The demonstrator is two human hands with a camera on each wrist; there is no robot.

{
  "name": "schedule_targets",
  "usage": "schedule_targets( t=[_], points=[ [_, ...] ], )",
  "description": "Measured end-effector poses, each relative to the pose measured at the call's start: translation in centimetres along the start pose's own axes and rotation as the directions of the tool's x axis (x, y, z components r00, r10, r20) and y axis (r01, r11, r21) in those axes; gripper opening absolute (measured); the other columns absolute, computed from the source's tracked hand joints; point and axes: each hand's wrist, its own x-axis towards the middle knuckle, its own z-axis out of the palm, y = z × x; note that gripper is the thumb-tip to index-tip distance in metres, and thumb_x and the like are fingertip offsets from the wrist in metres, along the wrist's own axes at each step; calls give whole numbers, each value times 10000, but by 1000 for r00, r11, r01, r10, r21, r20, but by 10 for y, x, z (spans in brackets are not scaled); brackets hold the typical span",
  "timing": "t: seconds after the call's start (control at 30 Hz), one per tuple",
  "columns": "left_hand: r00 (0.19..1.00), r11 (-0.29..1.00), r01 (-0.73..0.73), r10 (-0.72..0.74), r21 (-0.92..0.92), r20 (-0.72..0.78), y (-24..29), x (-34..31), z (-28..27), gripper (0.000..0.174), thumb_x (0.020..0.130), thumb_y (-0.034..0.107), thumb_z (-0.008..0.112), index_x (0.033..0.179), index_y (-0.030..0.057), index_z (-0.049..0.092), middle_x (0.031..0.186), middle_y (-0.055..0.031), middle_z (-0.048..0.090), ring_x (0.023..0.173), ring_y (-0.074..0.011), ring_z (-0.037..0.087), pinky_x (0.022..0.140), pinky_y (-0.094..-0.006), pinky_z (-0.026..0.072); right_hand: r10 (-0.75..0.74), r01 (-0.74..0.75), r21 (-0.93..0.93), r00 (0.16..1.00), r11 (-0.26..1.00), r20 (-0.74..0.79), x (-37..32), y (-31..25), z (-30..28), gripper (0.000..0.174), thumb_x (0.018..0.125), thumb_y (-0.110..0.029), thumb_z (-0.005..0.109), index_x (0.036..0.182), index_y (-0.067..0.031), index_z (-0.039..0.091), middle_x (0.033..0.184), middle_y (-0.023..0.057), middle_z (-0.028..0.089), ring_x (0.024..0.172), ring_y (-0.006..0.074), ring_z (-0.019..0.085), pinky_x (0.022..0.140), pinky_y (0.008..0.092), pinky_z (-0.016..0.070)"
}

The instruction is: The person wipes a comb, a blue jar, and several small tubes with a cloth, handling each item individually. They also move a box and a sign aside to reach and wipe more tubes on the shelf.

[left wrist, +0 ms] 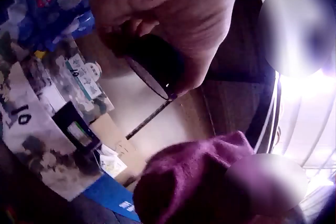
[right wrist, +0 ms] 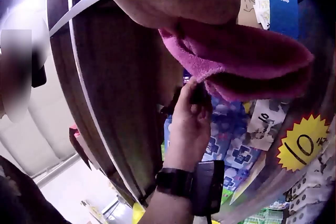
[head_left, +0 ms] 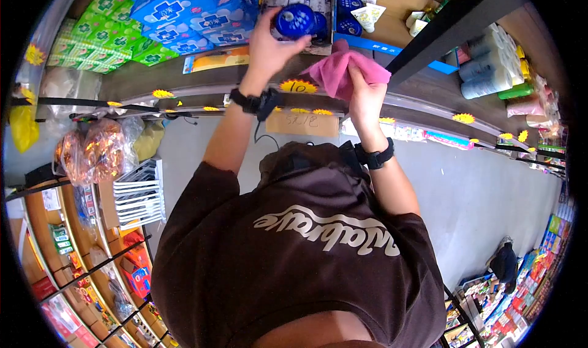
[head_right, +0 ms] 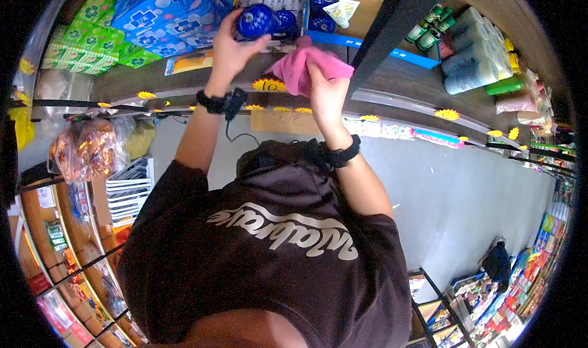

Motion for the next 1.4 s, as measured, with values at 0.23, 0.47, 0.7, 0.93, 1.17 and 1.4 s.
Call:
schedule_targets(
  t=[0.23, 0.47, 0.7, 0.93, 1.17, 1.4],
  points=[
    [989, 967, -111, 84, 231, 122, -28, 35, 18, 752, 552, 379, 803, 1128, -8, 515, 1096, -210, 559, 1017, -334, 548, 884, -372, 434, 5, -6, 46, 1000, 999, 24, 0, -2, -6, 150, 830, -39, 586, 967, 17, 610, 932, 47, 614, 849, 118, 566, 765, 242, 442],
    [974, 947, 110, -163, 301, 155, -65, 42, 2, 742, 539, 320, 799, 1135, -5, 500, 1100, -212, 552, 1047, -348, 520, 896, -380, 423, -19, 20, -29, 999, 999, 40, 2, -12, -13, 144, 823, -32, 586, 957, 10, 618, 914, 46, 623, 834, 117, 575, 739, 242, 455],
    [909, 916, -46, -126, 397, 397, -84, 31, 9, 733, 601, 302, 742, 1230, 43, 468, 1183, -220, 522, 1089, -350, 502, 921, -384, 412, 30, -29, -17, 997, 999, 74, 2, -11, -7, 142, 831, -29, 573, 962, 14, 609, 932, 44, 611, 859, 115, 564, 770, 239, 437],
    [839, 874, 16, -276, 485, 469, -101, 40, 21, 723, 616, 370, 695, 1223, 45, 473, 1201, -227, 507, 1120, -354, 480, 941, -386, 398, 58, -55, -43, 994, 998, 95, 3, -7, -4, 150, 827, -26, 574, 968, 9, 609, 934, 47, 622, 850, 116, 574, 752, 240, 451],
    [796, 841, 17, -339, 541, 501, -87, 40, 22, 647, 648, 369, 665, 1182, 39, 508, 1191, -219, 511, 1105, -356, 481, 939, -404, 393, 50, -45, -47, 992, 998, 113, 2, -7, -5, 156, 816, -14, 575, 968, 8, 604, 930, 43, 615, 846, 119, 573, 746, 240, 455],
    [865, 922, -337, 224, 190, 449, -13, 49, 63, 430, 739, 262, 610, 1095, 26, 561, 1092, -182, 559, 1029, -340, 524, 906, -386, 414, -14, 32, -101, 984, 994, 177, 1, -8, -8, 164, 831, -37, 572, 989, 5, 585, 961, 44, 599, 884, 113, 550, 788, 241, 435]
  ],
)
